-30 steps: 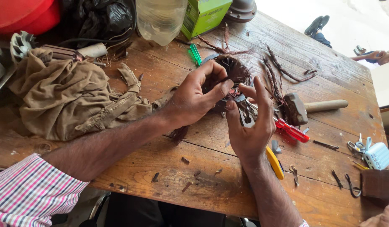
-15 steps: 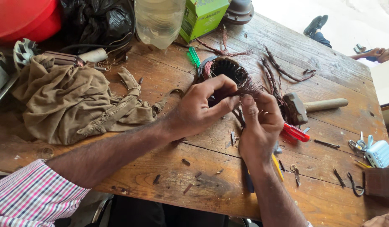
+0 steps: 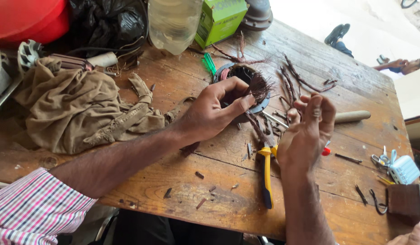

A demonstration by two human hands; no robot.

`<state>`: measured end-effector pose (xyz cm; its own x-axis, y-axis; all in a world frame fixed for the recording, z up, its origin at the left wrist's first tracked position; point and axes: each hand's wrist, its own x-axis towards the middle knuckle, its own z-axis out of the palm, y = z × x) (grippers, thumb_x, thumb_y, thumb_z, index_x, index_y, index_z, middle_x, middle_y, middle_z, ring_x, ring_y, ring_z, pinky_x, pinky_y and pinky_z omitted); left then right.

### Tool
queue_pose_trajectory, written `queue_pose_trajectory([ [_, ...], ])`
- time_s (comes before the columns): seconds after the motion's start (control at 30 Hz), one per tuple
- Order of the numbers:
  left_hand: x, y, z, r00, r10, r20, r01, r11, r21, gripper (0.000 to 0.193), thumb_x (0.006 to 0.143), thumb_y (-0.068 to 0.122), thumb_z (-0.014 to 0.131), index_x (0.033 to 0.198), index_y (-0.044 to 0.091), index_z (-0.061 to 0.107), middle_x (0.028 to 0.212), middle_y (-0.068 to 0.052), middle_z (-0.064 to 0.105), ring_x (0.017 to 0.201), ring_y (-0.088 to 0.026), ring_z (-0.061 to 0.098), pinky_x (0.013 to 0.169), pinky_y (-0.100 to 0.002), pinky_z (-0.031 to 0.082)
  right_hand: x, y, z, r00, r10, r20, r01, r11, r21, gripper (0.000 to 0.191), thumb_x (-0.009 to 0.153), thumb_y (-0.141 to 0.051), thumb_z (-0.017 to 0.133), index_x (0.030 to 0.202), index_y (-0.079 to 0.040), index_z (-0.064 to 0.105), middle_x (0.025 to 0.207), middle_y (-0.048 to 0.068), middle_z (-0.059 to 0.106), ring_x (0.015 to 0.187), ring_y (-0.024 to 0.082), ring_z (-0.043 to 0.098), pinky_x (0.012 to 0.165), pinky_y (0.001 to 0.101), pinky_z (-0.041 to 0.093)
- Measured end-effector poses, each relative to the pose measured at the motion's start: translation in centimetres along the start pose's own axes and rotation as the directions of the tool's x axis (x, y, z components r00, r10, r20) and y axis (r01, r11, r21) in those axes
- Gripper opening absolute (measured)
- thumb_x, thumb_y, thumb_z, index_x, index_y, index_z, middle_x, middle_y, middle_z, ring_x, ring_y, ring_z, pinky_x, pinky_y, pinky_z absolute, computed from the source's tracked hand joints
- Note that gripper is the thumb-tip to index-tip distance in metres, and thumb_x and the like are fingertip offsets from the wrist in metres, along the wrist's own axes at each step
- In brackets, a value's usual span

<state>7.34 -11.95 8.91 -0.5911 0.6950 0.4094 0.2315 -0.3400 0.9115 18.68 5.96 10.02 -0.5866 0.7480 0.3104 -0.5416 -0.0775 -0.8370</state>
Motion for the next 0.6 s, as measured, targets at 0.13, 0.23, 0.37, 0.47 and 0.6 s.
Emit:
queue_pose_trajectory([
  [0.13, -0.1, -0.2, 0.3, 1.0, 0.022, -0.011, -0.022, 0.999, -0.024, 0.025, 0.104, 0.031, 0.062, 0.11, 0.007, 0.063, 0.092, 0.004, 0.063, 0.081, -0.002, 0.059, 0.07, -0.021, 0.053, -0.4, 0.0, -0.3, 0.985, 0.091, 0.148, -0.078, 0.993, -0.091, 0.034, 0.107, -0.024, 0.05, 0.133, -0.005, 0.06, 0.114, 0.005, 0.067, 0.106, 0.013, 0.06, 0.088, 0.0276, 0.046],
  [0.23, -0.3, -0.1, 0.6, 0.997, 0.071, 0.014, -0.07, 0.997, -0.009, 0.026, 0.106, 0.03, 0.062, 0.113, 0.006, 0.065, 0.094, 0.004, 0.064, 0.085, -0.002, 0.058, 0.074, -0.021, 0.052, -1.7, 0.5, 0.2, 0.944, 0.159, 0.288, -0.136, 0.986, -0.099, 0.036, 0.106, -0.019, 0.05, 0.134, 0.001, 0.061, 0.115, 0.009, 0.07, 0.106, 0.012, 0.062, 0.079, 0.0228, 0.046],
  [0.37, -0.6, 0.2, 0.8, 0.997, 0.066, 0.03, -0.065, 0.997, -0.036, 0.025, 0.107, 0.029, 0.06, 0.116, 0.005, 0.065, 0.096, 0.004, 0.065, 0.091, -0.002, 0.059, 0.079, -0.023, 0.052, -3.0, 1.0, 1.0, 0.947, 0.065, 0.315, -0.023, 0.991, -0.133, 0.022, 0.108, -0.003, 0.063, 0.127, 0.007, 0.062, 0.118, 0.013, 0.07, 0.108, 0.014, 0.066, 0.096, 0.0252, 0.054],
  [0.47, -0.5, 0.3, 0.8, 0.995, 0.093, 0.02, -0.092, 0.995, -0.048, 0.024, 0.109, 0.027, 0.058, 0.115, 0.004, 0.064, 0.1, 0.003, 0.065, 0.097, -0.004, 0.058, 0.086, -0.024, 0.053, -3.2, 1.2, 1.3, 0.958, 0.069, 0.279, -0.036, 0.992, -0.121, 0.02, 0.106, 0.001, 0.067, 0.124, 0.008, 0.066, 0.112, 0.015, 0.074, 0.103, 0.014, 0.069, 0.095, 0.027, 0.054],
  [0.6, -0.4, 0.0, 0.7, 0.996, 0.085, 0.0, -0.085, 0.996, 0.026, 0.026, 0.111, 0.028, 0.054, 0.112, 0.004, 0.064, 0.097, 0.0, 0.066, 0.095, -0.005, 0.058, 0.085, -0.025, 0.052, -3.0, 1.1, 1.2, 0.961, 0.054, 0.272, -0.02, 0.992, -0.126, 0.021, 0.102, 0.0, 0.068, 0.122, 0.003, 0.061, 0.111, 0.016, 0.074, 0.104, 0.017, 0.072, 0.094, 0.0278, 0.056],
])
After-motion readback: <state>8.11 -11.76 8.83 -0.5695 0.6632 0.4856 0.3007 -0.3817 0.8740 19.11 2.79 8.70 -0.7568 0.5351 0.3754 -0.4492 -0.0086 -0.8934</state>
